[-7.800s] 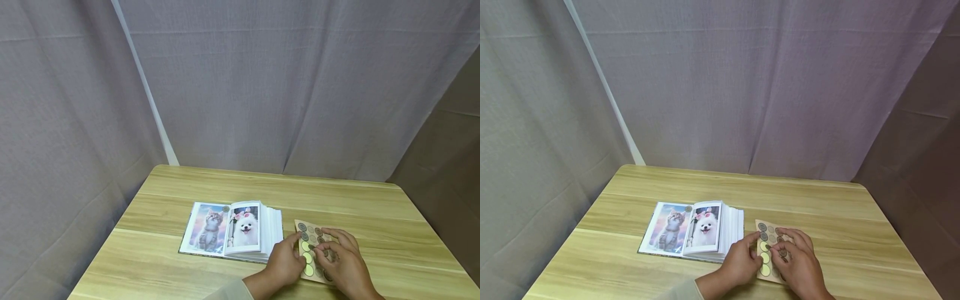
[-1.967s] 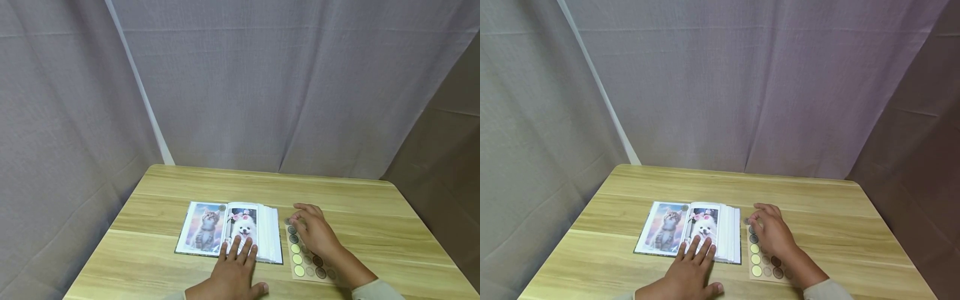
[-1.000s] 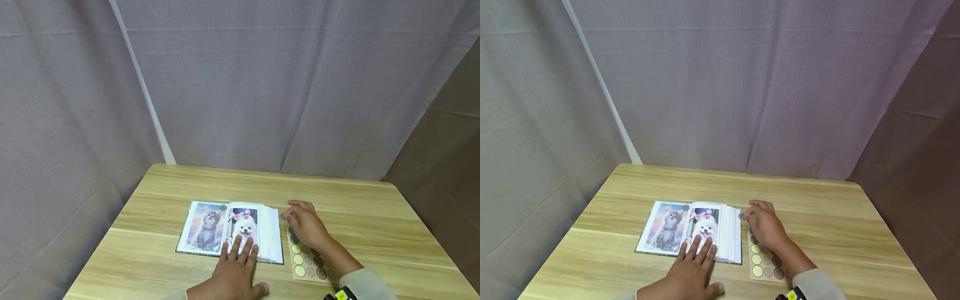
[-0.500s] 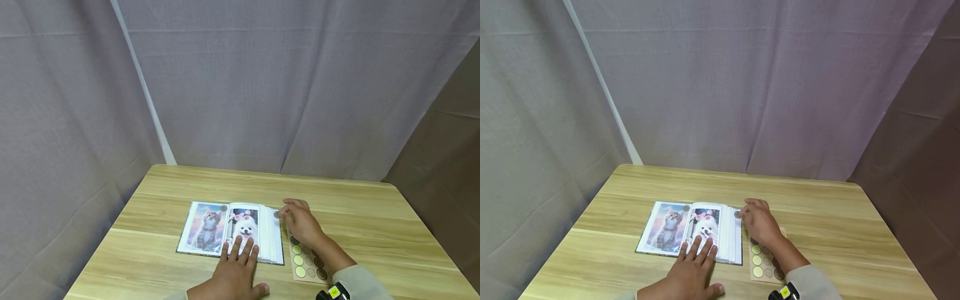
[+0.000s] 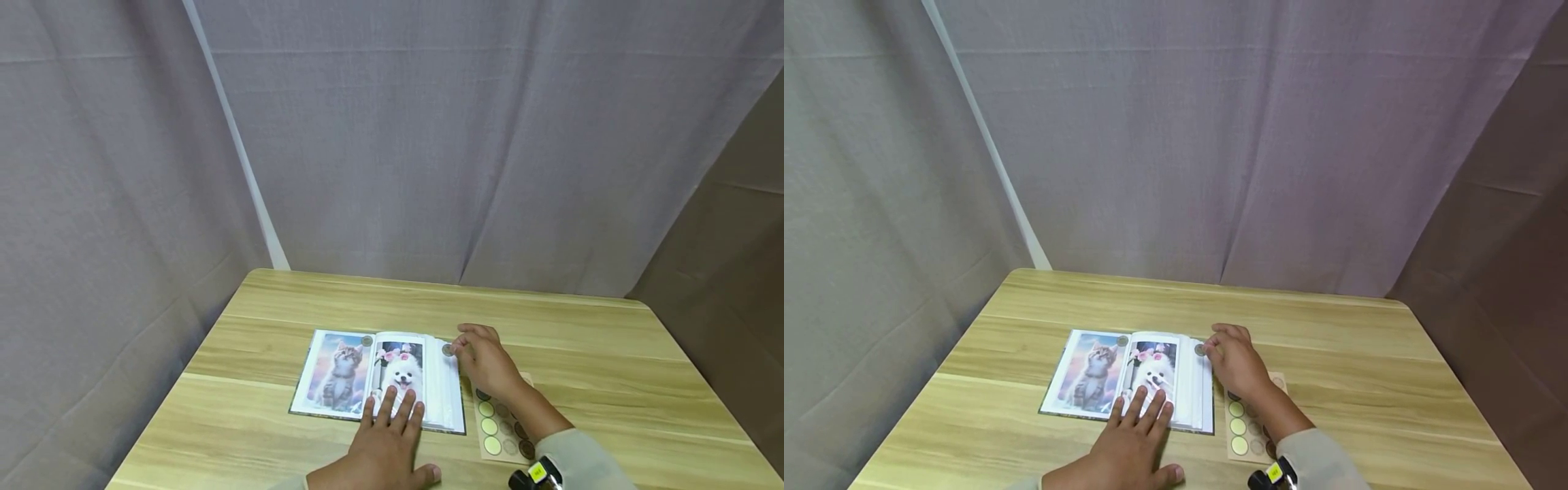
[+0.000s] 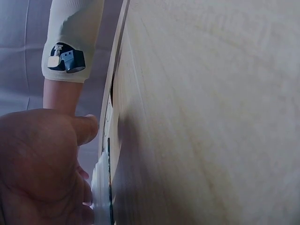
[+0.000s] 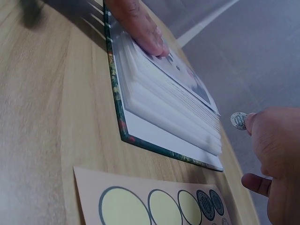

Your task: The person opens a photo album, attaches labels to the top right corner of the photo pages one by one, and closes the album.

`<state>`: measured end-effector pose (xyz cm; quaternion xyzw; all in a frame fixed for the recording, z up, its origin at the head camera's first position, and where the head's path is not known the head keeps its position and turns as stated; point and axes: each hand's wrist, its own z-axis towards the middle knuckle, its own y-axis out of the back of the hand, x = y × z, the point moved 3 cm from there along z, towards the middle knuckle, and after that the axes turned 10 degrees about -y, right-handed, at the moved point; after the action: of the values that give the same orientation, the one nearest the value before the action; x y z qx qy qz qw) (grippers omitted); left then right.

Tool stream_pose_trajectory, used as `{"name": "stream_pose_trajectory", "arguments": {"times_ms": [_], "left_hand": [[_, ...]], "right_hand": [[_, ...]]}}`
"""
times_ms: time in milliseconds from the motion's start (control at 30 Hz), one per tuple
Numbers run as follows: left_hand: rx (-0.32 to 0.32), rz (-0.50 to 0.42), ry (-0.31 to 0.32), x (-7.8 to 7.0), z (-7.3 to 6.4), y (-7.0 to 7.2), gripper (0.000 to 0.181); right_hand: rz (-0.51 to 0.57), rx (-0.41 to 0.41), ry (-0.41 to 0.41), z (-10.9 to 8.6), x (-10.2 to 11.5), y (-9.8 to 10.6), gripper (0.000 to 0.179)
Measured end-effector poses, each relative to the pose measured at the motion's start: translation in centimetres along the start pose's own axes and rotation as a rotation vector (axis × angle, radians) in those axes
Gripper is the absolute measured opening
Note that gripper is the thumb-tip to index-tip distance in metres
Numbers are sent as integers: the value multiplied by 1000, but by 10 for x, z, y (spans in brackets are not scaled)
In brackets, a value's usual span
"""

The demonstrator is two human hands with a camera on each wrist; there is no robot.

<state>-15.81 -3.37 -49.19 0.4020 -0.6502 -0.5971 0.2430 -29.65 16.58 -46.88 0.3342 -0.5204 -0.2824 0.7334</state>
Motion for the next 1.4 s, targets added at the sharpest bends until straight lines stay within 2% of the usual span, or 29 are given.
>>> {"name": "stream_pose_trajectory", "arguments": {"times_ms": [967,1400], "left_hand": [[-4,36,-4,0,0,0,99],[2,45,0,-1,-1,2,100]], "right_hand": [[-21,-5,0,12,13,-12,10],[-43,26,-13,22,17,-16,13]]}}
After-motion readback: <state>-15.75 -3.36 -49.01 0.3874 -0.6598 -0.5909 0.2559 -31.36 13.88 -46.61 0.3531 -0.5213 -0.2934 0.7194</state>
